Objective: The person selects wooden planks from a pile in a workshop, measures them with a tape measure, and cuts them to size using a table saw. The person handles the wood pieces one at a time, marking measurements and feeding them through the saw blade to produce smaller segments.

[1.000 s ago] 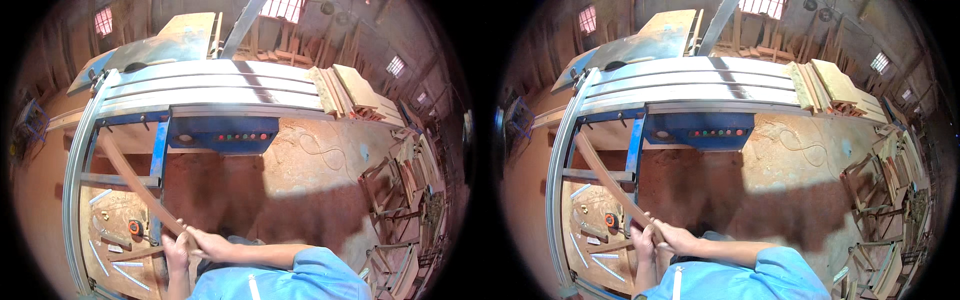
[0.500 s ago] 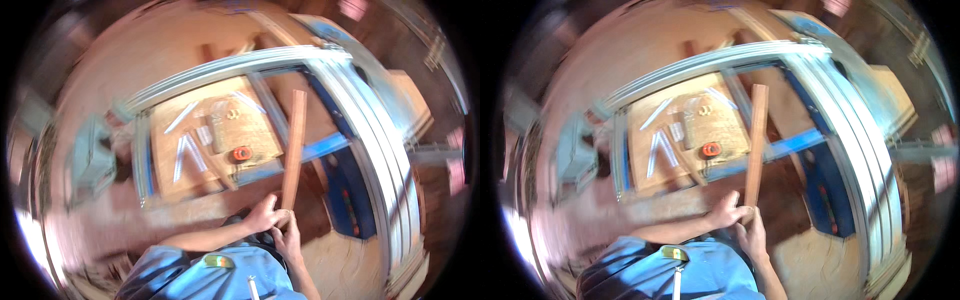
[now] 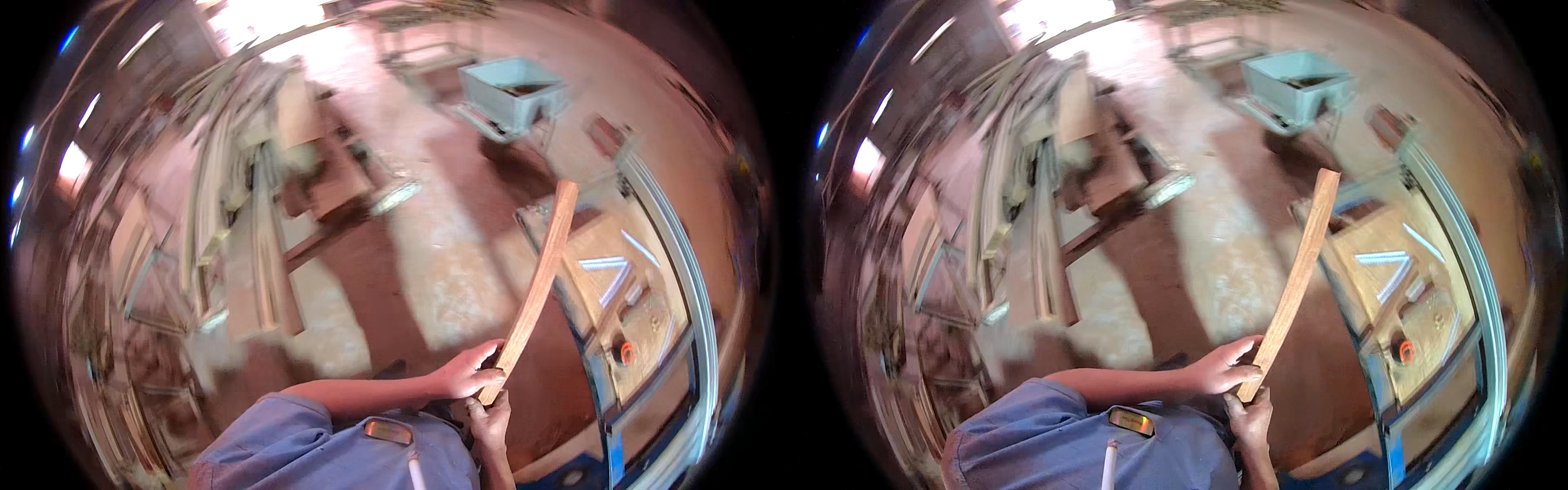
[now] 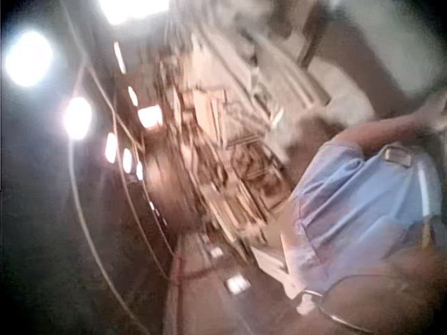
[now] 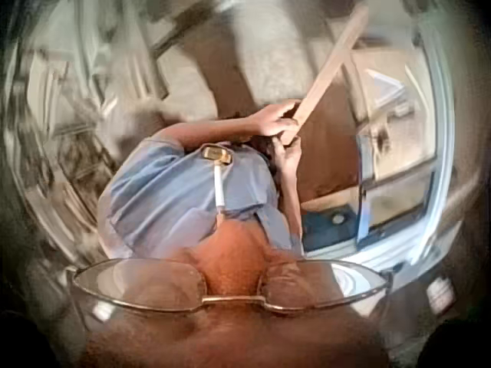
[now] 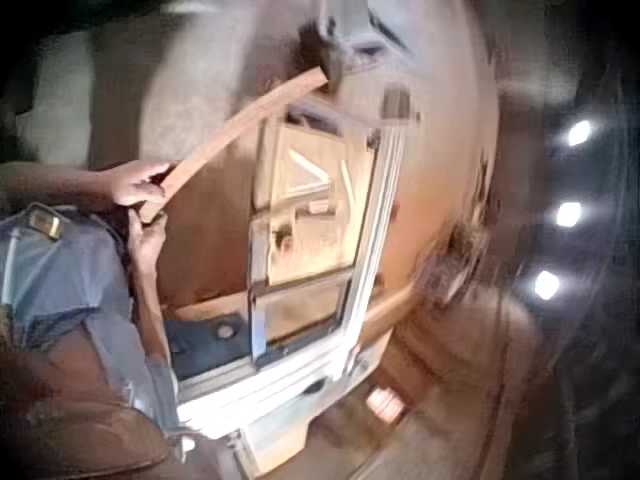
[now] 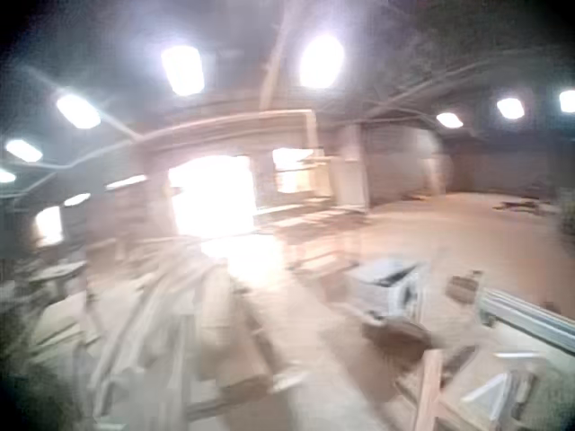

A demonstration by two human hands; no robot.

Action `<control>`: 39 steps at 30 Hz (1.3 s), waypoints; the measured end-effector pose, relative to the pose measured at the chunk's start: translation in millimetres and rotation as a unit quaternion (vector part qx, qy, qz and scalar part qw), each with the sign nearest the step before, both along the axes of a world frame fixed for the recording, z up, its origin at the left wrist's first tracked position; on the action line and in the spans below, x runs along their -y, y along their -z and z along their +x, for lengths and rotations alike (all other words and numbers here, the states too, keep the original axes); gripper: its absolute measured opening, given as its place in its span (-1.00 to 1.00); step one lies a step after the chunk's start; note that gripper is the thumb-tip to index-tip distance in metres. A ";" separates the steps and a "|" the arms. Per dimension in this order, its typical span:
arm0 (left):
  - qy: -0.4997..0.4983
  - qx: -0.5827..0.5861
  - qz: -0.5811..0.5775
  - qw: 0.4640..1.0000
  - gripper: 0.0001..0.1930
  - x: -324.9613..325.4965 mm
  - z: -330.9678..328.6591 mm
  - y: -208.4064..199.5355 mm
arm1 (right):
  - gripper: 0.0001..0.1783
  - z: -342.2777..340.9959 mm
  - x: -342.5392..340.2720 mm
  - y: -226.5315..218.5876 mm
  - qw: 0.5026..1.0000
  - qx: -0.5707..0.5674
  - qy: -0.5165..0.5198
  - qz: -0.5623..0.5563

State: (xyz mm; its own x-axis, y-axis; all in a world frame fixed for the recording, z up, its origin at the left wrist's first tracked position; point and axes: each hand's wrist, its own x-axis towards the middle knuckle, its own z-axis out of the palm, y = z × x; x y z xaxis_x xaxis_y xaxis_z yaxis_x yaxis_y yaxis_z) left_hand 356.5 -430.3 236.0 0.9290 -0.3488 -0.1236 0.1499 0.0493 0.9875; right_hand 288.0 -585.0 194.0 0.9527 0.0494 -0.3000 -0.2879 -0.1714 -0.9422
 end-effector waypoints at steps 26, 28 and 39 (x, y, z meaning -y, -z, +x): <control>-0.689 -0.111 0.038 0.715 -0.52 -482.7 -560.7 12.9 | -0.55 -283.3 -491.5 7.6 0.757 0.127 -0.639 -0.046; -0.708 -0.101 -0.028 0.699 -0.62 -501.2 -578.1 26.3 | -0.58 -293.4 -527.5 10.7 0.727 0.143 -0.671 -0.031; -0.737 -0.184 0.044 0.649 -0.56 -679.7 -605.8 21.7 | -0.67 -290.5 -725.3 63.0 0.723 0.094 -0.683 -0.043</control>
State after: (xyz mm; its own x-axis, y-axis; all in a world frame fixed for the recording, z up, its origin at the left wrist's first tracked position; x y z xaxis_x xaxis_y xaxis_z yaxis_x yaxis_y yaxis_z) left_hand -249.3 249.4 214.3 0.1471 0.9088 -0.3903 0.2302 0.3523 0.9071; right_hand -2.5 140.3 130.9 0.0578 0.9714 -0.2301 0.3371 -0.2360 -0.9114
